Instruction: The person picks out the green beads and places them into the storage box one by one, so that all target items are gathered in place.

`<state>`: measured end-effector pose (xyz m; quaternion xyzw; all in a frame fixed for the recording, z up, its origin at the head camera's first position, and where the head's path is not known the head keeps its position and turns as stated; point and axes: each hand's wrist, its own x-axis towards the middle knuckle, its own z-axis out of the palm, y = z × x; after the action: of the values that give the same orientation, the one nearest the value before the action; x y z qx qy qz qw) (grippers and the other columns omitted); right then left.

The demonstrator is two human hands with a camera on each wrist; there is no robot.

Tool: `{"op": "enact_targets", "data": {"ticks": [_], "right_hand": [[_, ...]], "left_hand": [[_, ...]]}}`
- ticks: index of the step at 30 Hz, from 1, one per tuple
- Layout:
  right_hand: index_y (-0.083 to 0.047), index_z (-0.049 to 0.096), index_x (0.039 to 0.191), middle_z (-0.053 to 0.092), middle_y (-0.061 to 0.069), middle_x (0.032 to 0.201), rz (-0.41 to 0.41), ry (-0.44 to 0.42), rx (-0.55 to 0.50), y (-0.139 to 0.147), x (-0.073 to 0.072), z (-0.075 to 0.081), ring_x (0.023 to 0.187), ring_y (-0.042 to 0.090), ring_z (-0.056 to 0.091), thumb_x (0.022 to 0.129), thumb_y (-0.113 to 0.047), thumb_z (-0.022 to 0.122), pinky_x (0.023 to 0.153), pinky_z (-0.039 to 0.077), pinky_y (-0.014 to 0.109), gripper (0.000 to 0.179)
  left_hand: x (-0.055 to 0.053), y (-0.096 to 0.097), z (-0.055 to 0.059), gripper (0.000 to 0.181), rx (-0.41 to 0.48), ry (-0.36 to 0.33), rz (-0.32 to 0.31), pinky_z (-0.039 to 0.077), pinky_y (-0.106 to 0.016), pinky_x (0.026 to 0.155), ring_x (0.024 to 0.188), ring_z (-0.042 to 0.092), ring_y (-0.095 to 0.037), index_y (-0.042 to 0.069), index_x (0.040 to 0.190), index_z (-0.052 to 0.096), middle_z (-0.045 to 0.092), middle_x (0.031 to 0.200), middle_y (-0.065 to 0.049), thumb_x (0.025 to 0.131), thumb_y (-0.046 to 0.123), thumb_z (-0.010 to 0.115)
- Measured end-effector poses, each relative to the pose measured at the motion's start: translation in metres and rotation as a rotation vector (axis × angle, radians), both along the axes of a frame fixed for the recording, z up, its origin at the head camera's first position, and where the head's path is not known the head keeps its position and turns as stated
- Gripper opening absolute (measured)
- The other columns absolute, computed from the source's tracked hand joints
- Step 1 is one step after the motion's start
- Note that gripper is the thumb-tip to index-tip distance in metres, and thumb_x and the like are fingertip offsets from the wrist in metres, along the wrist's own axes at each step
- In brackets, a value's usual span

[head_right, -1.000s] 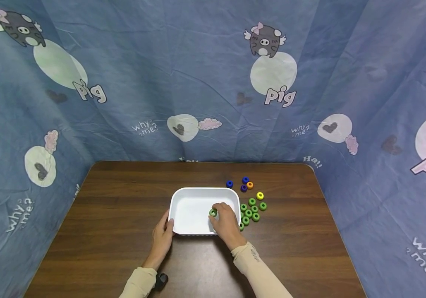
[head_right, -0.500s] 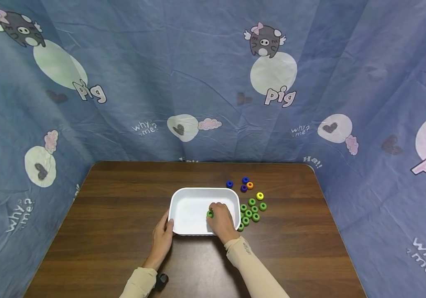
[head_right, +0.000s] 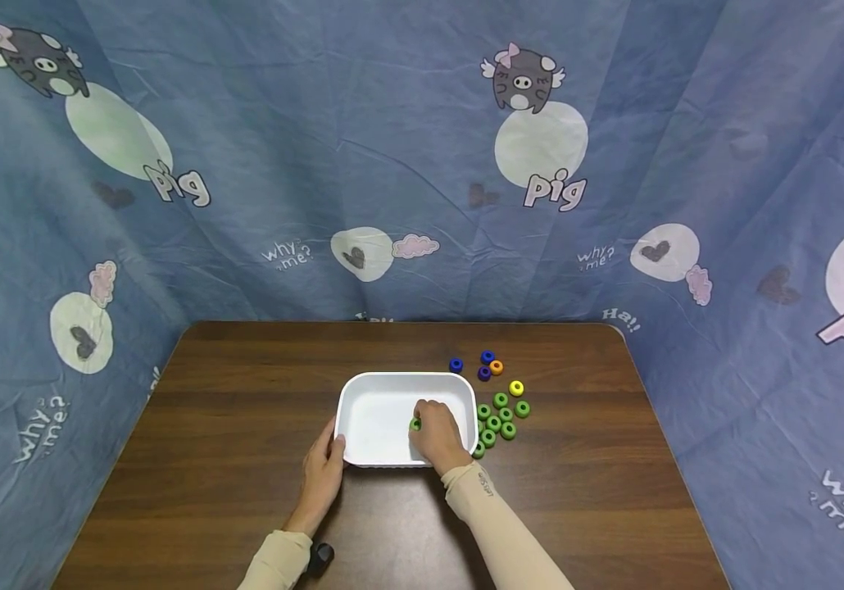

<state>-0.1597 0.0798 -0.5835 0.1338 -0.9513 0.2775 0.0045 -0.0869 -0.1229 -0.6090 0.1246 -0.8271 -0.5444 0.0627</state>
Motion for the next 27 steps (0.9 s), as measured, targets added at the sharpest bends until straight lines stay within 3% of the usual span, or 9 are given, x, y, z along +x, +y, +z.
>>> {"op": "enact_targets", "data": {"ticks": [14, 27], "right_hand": [[-0.006, 0.066, 0.083, 0.066, 0.006, 0.077, -0.02, -0.043, 0.002, -0.0002, -0.001, 0.0018, 0.069, 0.015, 0.053, 0.071, -0.004, 0.08, 0.066, 0.047, 0.032, 0.018], [-0.005, 0.068, 0.086, 0.07, 0.008, 0.081, -0.017, -0.032, -0.001, 0.0004, -0.0016, 0.0002, 0.073, 0.019, 0.06, 0.071, -0.006, 0.082, 0.071, 0.051, 0.036, 0.02]], "left_hand": [[0.0003, 0.0007, -0.0001, 0.048, -0.005, -0.009, -0.005, 0.04, -0.054, 0.115, 0.14, 0.049, -0.037, 0.006, 0.152, 0.043, 0.048, 0.154, -0.018, 0.106, 0.019, 0.046], [0.001, 0.0017, -0.0015, 0.048, -0.012, -0.004, 0.002, 0.041, -0.056, 0.113, 0.138, 0.05, -0.039, 0.005, 0.151, 0.044, 0.049, 0.153, -0.019, 0.105, 0.021, 0.047]]}}
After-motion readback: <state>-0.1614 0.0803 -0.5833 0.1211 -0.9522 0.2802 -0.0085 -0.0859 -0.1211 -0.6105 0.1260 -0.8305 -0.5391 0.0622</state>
